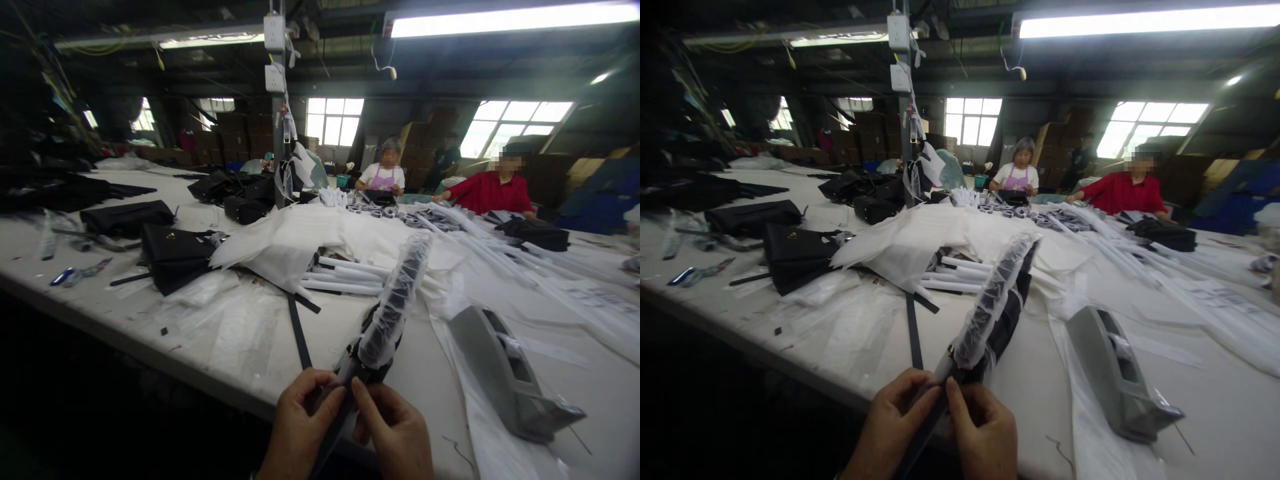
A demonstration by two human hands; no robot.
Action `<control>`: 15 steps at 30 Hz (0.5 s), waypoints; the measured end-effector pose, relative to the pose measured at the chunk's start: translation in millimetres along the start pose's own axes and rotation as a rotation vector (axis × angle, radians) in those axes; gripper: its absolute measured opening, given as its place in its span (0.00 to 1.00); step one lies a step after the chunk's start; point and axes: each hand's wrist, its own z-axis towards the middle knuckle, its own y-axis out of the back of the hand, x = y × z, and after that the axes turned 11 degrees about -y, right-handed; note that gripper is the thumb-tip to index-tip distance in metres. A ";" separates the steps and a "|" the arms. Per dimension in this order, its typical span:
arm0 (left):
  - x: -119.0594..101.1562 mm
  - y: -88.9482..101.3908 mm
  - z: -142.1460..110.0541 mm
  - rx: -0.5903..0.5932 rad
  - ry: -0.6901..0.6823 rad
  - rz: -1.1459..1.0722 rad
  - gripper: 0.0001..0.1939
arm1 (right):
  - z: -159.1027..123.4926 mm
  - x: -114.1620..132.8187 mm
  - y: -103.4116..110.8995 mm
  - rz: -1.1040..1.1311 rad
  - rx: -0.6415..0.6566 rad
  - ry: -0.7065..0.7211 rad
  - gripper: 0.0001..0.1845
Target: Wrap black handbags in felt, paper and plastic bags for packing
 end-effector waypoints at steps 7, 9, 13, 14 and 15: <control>5.5 -3.6 -4.4 -0.063 -0.239 0.121 0.11 | 6.9 2.7 -2.6 -0.051 -0.026 -0.020 0.28; 6.6 -3.1 -5.9 -0.059 -0.333 0.168 0.09 | 8.0 2.1 -4.2 -0.038 -0.010 -0.030 0.28; 7.5 1.8 -8.1 -0.019 -0.542 0.276 0.10 | 9.0 0.3 -7.1 0.093 0.065 -0.051 0.27; 7.0 3.6 -8.3 0.006 -0.588 0.308 0.12 | 8.9 0.1 -7.8 0.143 0.089 -0.062 0.26; 6.1 5.6 -8.4 0.041 -0.625 0.341 0.14 | 8.4 -0.1 -8.3 0.189 0.108 -0.073 0.26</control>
